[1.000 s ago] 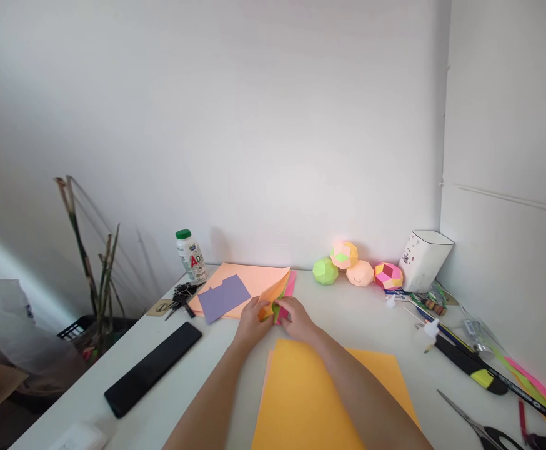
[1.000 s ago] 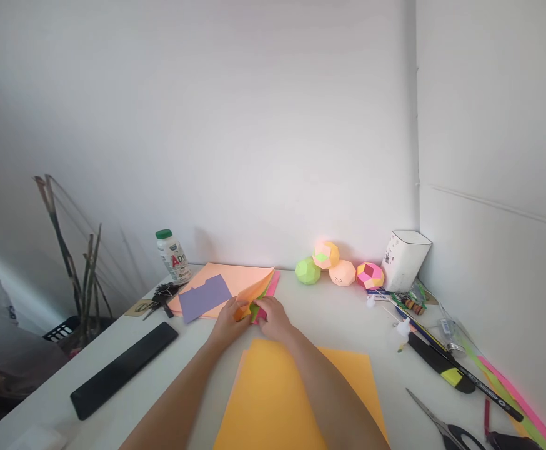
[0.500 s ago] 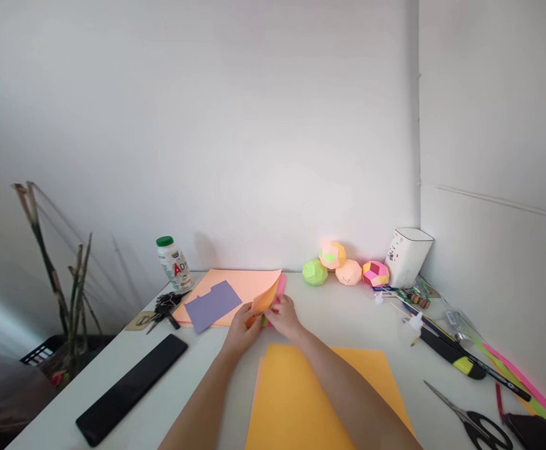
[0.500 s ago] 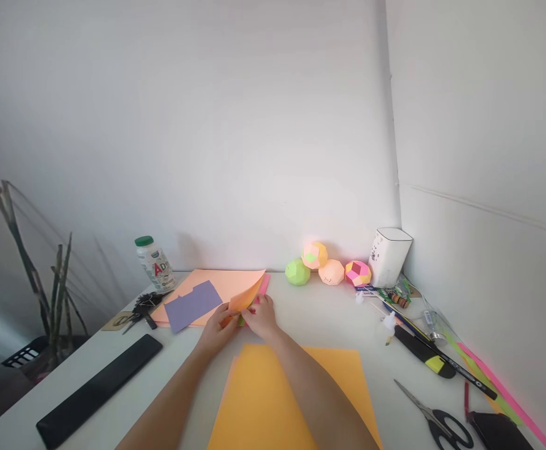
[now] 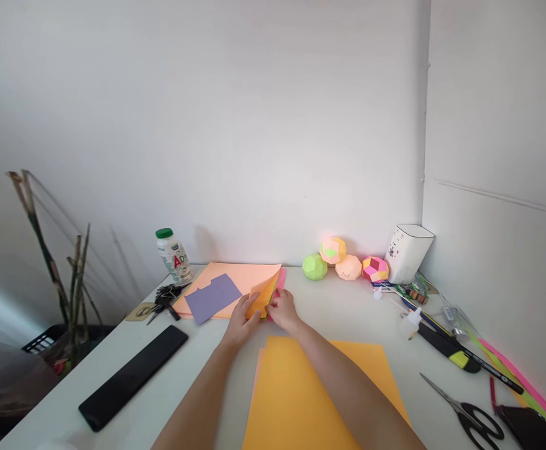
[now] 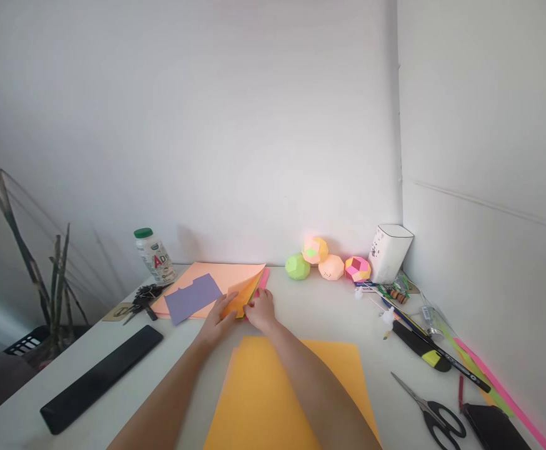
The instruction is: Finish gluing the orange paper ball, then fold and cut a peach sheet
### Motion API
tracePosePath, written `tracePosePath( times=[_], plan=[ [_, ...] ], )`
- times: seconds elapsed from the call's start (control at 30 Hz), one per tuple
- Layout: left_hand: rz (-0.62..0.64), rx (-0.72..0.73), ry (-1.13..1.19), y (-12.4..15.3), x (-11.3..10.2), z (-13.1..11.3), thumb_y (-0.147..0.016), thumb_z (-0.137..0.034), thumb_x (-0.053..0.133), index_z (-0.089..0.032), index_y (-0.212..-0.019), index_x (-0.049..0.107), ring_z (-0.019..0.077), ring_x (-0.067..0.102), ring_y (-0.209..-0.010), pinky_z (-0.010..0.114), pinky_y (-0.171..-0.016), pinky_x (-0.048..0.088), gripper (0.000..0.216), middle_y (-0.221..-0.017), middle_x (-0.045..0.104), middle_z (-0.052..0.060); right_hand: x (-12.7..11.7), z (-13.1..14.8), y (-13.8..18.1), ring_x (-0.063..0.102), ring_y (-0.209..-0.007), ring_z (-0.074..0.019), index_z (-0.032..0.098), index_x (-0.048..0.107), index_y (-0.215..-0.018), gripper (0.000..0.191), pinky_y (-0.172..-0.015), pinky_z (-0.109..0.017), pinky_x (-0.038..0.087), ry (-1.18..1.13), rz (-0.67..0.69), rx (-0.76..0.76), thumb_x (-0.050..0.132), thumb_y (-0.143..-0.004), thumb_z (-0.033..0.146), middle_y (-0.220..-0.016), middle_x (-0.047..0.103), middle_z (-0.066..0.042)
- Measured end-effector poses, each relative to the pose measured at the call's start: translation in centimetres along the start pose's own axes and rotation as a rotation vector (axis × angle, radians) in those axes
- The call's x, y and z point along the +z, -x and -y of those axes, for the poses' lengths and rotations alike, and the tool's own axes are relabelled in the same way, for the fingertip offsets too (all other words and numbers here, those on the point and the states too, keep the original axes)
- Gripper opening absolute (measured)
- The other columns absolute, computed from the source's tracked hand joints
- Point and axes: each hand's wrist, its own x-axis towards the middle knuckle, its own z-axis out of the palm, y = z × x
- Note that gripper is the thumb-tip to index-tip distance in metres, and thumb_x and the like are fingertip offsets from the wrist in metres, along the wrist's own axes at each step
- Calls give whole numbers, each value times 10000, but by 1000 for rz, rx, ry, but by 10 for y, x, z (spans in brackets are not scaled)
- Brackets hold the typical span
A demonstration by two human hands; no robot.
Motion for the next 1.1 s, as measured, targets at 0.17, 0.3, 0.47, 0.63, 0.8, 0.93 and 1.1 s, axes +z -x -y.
tracePosePath(
  times=[0.17,0.3,0.47,0.63,0.8,0.93,1.1],
  plan=[
    [-15,144,-46,-3,5,0,-687,-152,471,-246,-1322,489,275,451,-1266,447,-1028,414,642,-1364,458,73,0,3,-2,473,-1229,-270,193,579,-1187,298,-1015,-513,393,12,-15,28,592,-906,291,-1377,473,-90],
    [-42,175,-106,-4,10,5,-696,-159,468,-209,-1354,433,301,439,-1265,493,-1015,404,661,-1359,435,121,0,8,-3,507,-1189,-268,180,561,-1207,326,-981,-507,426,-10,-32,64,592,-906,301,-1343,497,-95],
    [-50,179,-178,-2,11,3,-754,-322,571,-207,-1364,404,363,405,-1285,549,-1018,366,643,-1339,461,154,-2,10,-6,578,-1078,-232,176,559,-1197,309,-895,-446,498,-75,-6,123,577,-918,307,-1261,551,-90],
    [-40,182,-230,-3,12,0,-789,-357,577,-199,-1364,387,336,472,-1227,513,-999,384,626,-1275,524,154,-4,13,-7,628,-944,-196,155,560,-1178,300,-793,-389,545,-126,72,187,571,-924,313,-1146,604,-76],
    [-38,151,-270,-4,14,3,-795,-370,584,-188,-1387,350,343,474,-1233,486,-960,417,663,-1233,551,155,-8,18,-2,625,-954,-198,154,570,-1162,287,-802,-390,541,-85,106,181,573,-922,312,-1149,605,-76],
    [-23,128,-284,-5,15,4,-798,-376,588,-188,-1400,327,339,492,-1211,485,-964,408,682,-1237,549,156,-11,21,2,627,-945,-195,154,575,-1153,281,-798,-387,541,-16,91,152,571,-923,315,-1138,610,-74],
    [4,114,-294,-6,15,5,-800,-408,602,-174,-1426,276,320,527,-1154,458,-963,407,743,-1148,587,139,-11,23,4,618,-971,-198,169,586,-1140,262,-831,-395,530,97,-9,120,551,-933,326,-1156,606,-74]
  ],
)
